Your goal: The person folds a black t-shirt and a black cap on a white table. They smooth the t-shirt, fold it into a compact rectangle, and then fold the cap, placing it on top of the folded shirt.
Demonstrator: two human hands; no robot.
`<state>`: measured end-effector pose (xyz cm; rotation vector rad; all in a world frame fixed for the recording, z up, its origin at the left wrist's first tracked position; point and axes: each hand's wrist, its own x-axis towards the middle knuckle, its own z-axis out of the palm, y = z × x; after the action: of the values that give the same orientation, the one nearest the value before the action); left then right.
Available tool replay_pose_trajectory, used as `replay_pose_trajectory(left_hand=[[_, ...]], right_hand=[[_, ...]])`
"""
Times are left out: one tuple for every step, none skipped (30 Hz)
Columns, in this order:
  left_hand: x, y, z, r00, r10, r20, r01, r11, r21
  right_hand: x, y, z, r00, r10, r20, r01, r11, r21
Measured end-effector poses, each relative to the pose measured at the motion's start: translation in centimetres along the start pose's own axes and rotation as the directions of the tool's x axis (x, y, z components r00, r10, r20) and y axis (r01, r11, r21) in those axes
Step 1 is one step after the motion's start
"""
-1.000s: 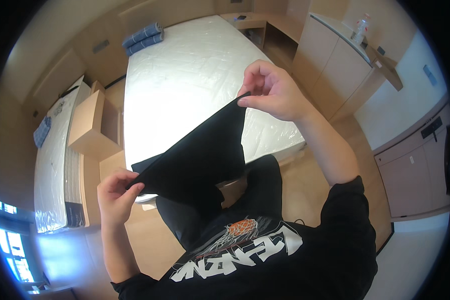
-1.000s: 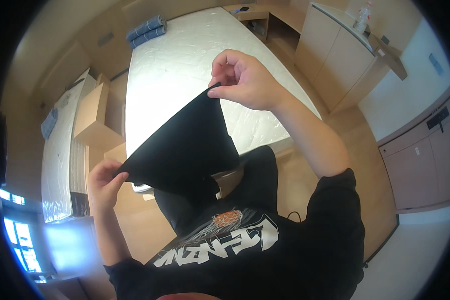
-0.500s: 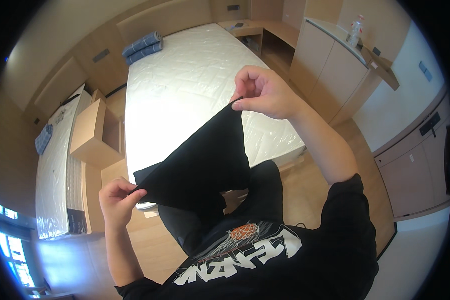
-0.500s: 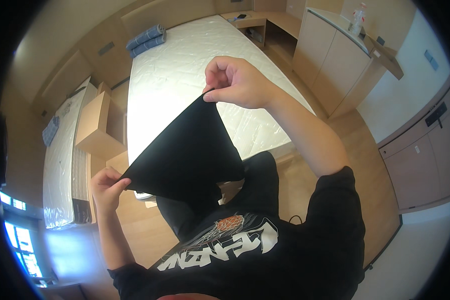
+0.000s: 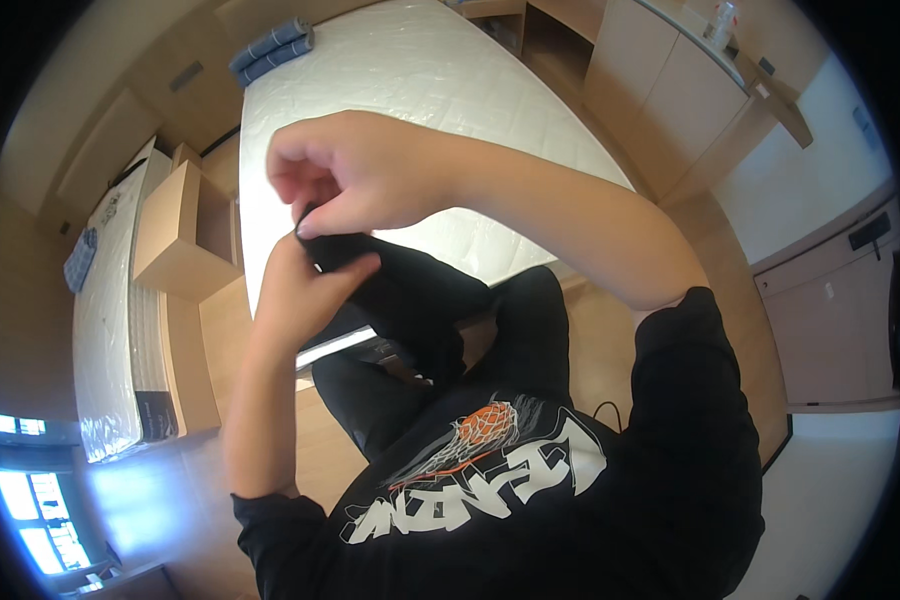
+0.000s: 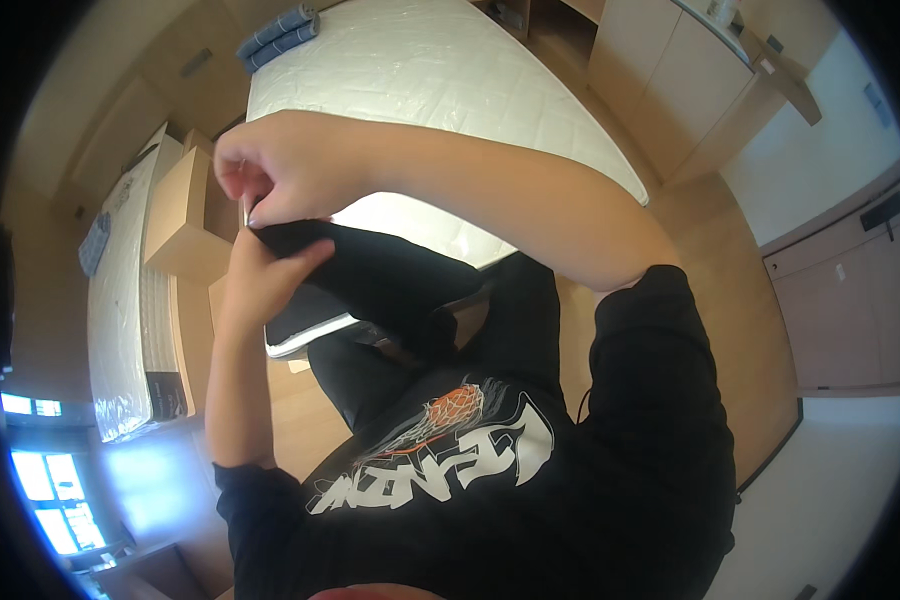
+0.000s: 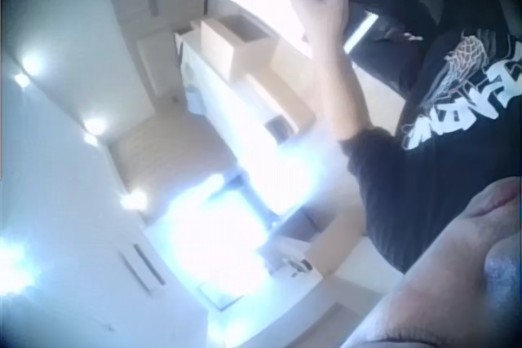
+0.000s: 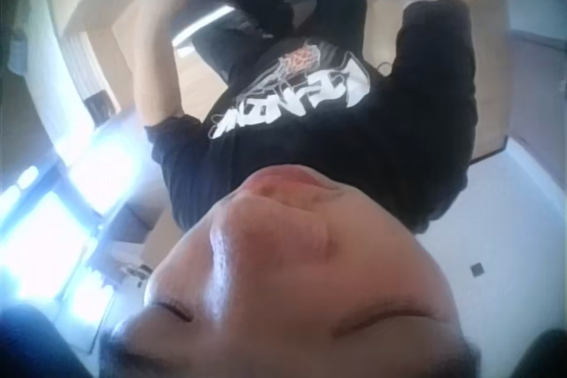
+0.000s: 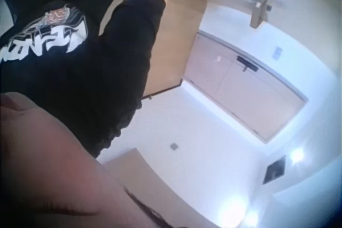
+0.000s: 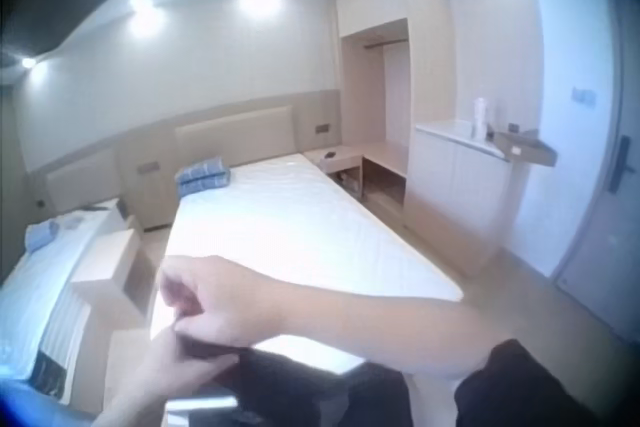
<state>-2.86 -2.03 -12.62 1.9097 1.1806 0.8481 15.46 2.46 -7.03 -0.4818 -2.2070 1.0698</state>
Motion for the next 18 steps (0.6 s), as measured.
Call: replay_pose_trajectory(left_hand=[[0.8, -0.2, 0.7, 0.998, -0.052, -0.046, 0.053, 0.998, 0.02], [0.8, -0.6, 0.8, 0.994, -0.09, -0.056, 0.09, 0.996, -0.008], [0.8, -1.0, 0.8, 0.989, -0.131, -0.067, 0.129, 0.991, -0.035], [0.9, -1.4, 1.1, 0.984, -0.166, -0.062, 0.161, 0.984, -0.071], [0.7, -1.2, 1.3, 0.983, -0.144, -0.111, 0.127, 0.981, -0.148], [0.3, -1.0, 1.3, 0.978, -0.126, -0.167, 0.087, 0.971, -0.223], [0.0, -0.9, 1.4, 0.968, -0.111, -0.227, 0.04, 0.954, -0.298], [-0.2, -1.1, 1.4, 0.968, -0.09, -0.234, -0.003, 0.929, -0.37], [-0.4, -1.7, 1.1, 0.966, -0.072, -0.248, -0.057, 0.878, -0.476], [-0.6, -1.5, 0.8, 0.962, -0.094, -0.256, -0.054, 0.853, -0.518], [-0.5, -1.3, 0.7, 0.959, -0.115, -0.258, -0.054, 0.822, -0.566], [-0.7, -1.3, 0.4, 0.956, -0.12, -0.268, -0.058, 0.817, -0.574], [-0.9, -1.3, 0.1, 0.954, -0.122, -0.275, -0.063, 0.812, -0.58], [-1.0, -1.3, -0.2, 0.951, -0.121, -0.285, -0.072, 0.808, -0.584], [-1.2, -1.1, -0.4, 0.952, -0.113, -0.286, -0.08, 0.808, -0.584], [-1.4, -0.8, -0.4, 0.953, -0.1, -0.285, -0.09, 0.807, -0.583], [-1.5, -0.6, -0.3, 0.957, -0.082, -0.278, -0.102, 0.802, -0.588], [-1.9, -0.6, -0.6, 0.954, -0.07, -0.291, -0.11, 0.82, -0.561]], right_hand=[[0.0, 0.2, 0.3, 0.998, -0.028, -0.056, 0.023, 0.996, -0.083], [-0.1, 0.6, 0.7, 0.992, -0.061, -0.108, 0.043, 0.985, -0.165], [-0.3, 1.3, 1.0, 0.983, -0.099, -0.156, 0.059, 0.968, -0.244], [-1.6, 2.4, 1.1, 0.97, -0.031, -0.242, -0.003, 0.99, -0.14], [-3.1, 4.5, 1.3, 0.943, -0.043, -0.331, 0.025, 0.998, -0.059], [-4.9, 7.5, 1.5, 0.909, -0.052, -0.414, 0.064, 0.998, 0.016], [-7.5, 10.9, 1.7, 0.9, -0.006, -0.437, 0.018, 1.0, 0.024], [-11.0, 14.7, 2.2, 0.88, 0.148, -0.451, -0.134, 0.989, 0.063], [-14.6, 17.6, 3.4, 0.876, 0.259, -0.406, -0.233, 0.966, 0.114], [-18.3, 20.3, 4.6, 0.875, 0.386, -0.293, -0.389, 0.92, 0.05], [-22.4, 23.4, 6.3, 0.848, 0.486, -0.214, -0.496, 0.868, 0.008], [-24.5, 24.5, 8.0, 0.786, 0.607, -0.123, -0.616, 0.749, -0.243], [-25.9, 25.3, 9.9, 0.739, 0.668, -0.084, -0.655, 0.685, -0.318], [-26.3, 25.6, 11.9, 0.709, 0.691, -0.14, -0.695, 0.651, -0.305], [-26.6, 26.1, 13.3, 0.674, 0.712, -0.196, -0.734, 0.614, -0.29], [-26.7, 27.9, 14.3, 0.708, 0.661, -0.248, -0.705, 0.647, -0.289], [-27.1, 30.0, 15.4, 0.731, 0.61, -0.306, -0.682, 0.671, -0.291], [-26.9, 31.3, 16.3, 0.754, 0.552, -0.357, -0.651, 0.7, -0.293]])
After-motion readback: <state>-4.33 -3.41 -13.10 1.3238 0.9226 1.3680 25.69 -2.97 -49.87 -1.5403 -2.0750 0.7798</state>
